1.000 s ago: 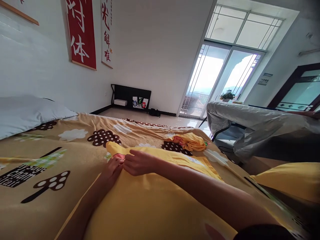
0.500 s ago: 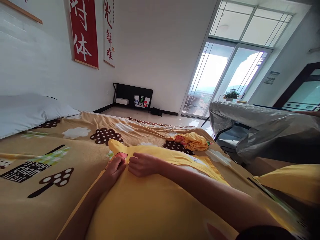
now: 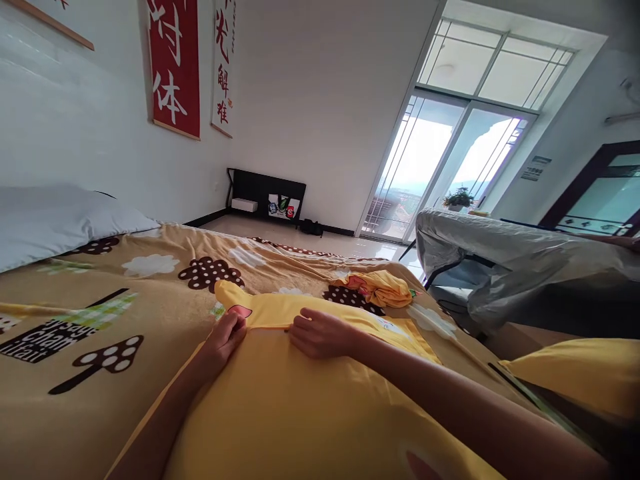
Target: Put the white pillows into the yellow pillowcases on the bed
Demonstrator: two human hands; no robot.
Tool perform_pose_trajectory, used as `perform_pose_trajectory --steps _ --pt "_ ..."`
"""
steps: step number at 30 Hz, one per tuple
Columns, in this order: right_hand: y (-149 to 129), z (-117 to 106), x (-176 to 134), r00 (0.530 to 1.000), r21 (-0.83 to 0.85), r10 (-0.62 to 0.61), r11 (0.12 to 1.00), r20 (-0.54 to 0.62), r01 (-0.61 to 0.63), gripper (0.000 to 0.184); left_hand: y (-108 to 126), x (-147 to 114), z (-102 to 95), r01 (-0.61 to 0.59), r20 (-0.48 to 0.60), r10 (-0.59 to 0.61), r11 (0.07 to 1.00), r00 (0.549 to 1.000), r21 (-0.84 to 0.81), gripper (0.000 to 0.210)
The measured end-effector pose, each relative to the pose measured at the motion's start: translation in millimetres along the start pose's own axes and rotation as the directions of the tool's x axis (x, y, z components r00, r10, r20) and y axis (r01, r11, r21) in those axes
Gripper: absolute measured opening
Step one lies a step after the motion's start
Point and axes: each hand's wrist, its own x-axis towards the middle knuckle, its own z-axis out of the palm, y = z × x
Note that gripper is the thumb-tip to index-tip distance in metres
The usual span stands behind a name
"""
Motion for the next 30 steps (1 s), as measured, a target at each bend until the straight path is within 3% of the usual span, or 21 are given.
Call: perform_pose_trajectory --steps 8,20,30 --pt "-1 -10 -22 0.999 -0.001 0.015 1.0 0.034 -0.015 0.024 -2 -1 1.9 -0.007 -0.061 0.006 1.0 0.998 -0.03 0.032" --pt "-1 -34 -52 0.989 -0.03 0.051 0.998 0.14 -0.047 0.026 -15 4 0.9 0.013 -0.04 -0.015 0.999 0.999 -0.052 0.039" --pt "1 -59 -86 0.975 -0.084 0.115 0.991 0.19 -0.1 0.023 6 -5 2.7 0.064 -0.099 -0.069 0.997 0.993 -0.054 0.042"
